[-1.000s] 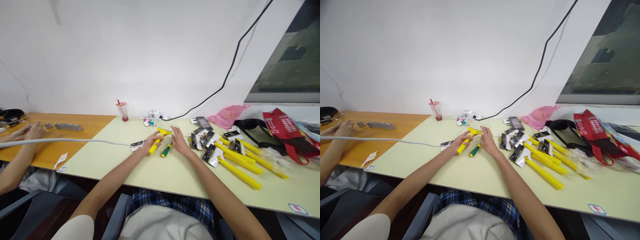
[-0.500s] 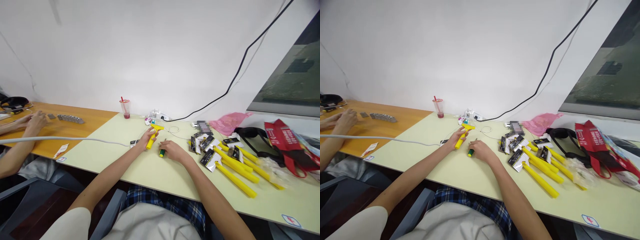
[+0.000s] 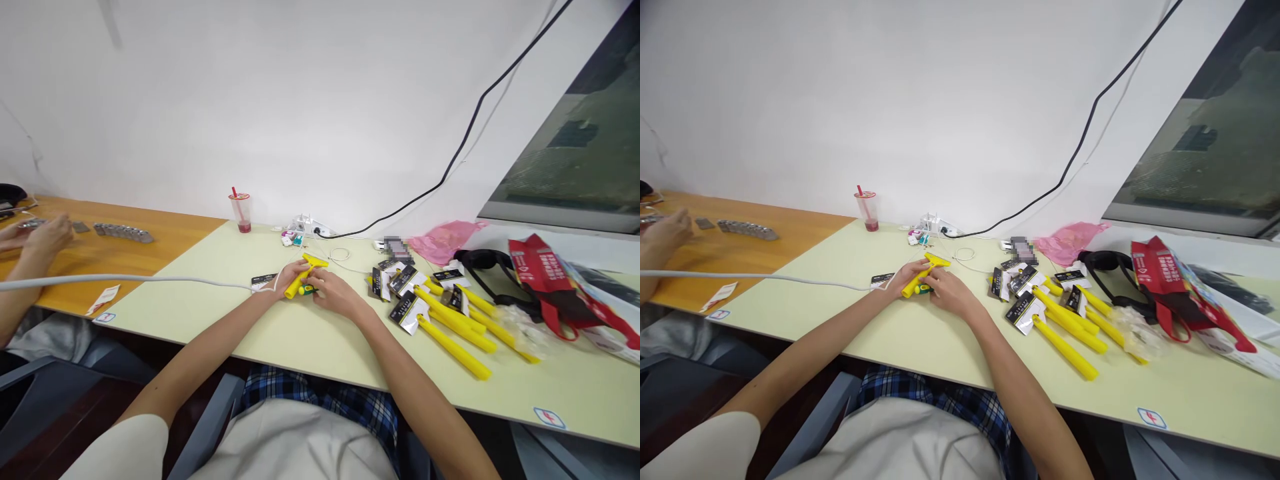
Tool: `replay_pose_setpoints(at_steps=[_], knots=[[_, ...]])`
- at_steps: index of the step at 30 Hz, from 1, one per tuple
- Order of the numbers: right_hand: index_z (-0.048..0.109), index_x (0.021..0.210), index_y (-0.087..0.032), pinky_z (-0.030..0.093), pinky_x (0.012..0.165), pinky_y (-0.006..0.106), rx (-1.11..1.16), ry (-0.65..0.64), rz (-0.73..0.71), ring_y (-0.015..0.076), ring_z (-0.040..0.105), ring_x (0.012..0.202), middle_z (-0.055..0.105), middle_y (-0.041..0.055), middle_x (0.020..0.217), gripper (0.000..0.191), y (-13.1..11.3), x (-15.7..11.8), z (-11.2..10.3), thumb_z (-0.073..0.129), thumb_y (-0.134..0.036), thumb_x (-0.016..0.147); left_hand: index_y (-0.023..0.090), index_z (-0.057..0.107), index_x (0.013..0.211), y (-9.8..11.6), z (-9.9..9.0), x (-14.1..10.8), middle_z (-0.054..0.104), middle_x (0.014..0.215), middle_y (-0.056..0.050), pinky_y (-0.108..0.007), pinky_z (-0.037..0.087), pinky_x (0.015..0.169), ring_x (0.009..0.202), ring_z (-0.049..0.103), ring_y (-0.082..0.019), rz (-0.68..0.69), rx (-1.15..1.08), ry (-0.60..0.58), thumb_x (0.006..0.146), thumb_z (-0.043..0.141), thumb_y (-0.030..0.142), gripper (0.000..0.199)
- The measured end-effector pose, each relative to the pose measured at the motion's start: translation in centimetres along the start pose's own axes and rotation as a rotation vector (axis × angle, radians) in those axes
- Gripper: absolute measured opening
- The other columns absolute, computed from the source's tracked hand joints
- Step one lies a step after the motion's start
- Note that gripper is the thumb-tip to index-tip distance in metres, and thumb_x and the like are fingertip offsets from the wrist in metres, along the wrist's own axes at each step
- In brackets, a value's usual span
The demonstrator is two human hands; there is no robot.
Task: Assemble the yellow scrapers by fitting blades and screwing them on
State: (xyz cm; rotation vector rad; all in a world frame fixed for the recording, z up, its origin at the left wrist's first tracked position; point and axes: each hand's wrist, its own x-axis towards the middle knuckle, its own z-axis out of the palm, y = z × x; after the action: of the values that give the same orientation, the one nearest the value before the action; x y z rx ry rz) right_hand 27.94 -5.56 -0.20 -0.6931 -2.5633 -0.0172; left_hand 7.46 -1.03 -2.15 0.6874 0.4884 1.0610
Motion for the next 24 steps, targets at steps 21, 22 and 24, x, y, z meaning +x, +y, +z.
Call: replay_pose_setpoints(at_steps=[21,22,24], knots=[[0.043,0.167,-0.032,0.068,0.078,0.036,0.460,0.855,0.413,0.0236,0.072,0.102,0.072,0.0108,0.122,0.072,2.6,-0.2,-2.9,0.064,-0.059,0.104,0.015,0.061,0.146,1.2,1.8,-1.5,0.069,0.136,-0.024,-0.014,0.036,0.044,0.071,0.066,-0.011,-0.402,0.309,-0.226,0.082,0.076,0.004,0.067],[0.043,0.167,-0.032,0.068,0.079,0.036,0.455,0.846,0.403,0.0234,0.072,0.102,0.072,0.0109,0.124,0.070,2.5,-0.2,-2.8,0.064,-0.058,0.105,0.015,0.060,0.147,1.2,1.8,-1.5,0.069,0.136,-0.024,-0.014,0.036,0.044,0.071,0.065,-0.011,-0.402,0.310,-0.231,0.083,0.075,0.004,0.068],[0.043,0.167,-0.034,0.069,0.078,0.035,0.447,0.836,0.391,0.0228,0.072,0.101,0.072,0.0102,0.125,0.069,2.3,-0.2,-2.6,0.064,-0.055,0.105,0.015,0.060,0.147,1.2,1.8,-1.6,0.069,0.136,-0.023,-0.014,0.036,0.044,0.070,0.065,-0.011,-0.408,0.310,-0.240,0.083,0.076,0.004,0.067]])
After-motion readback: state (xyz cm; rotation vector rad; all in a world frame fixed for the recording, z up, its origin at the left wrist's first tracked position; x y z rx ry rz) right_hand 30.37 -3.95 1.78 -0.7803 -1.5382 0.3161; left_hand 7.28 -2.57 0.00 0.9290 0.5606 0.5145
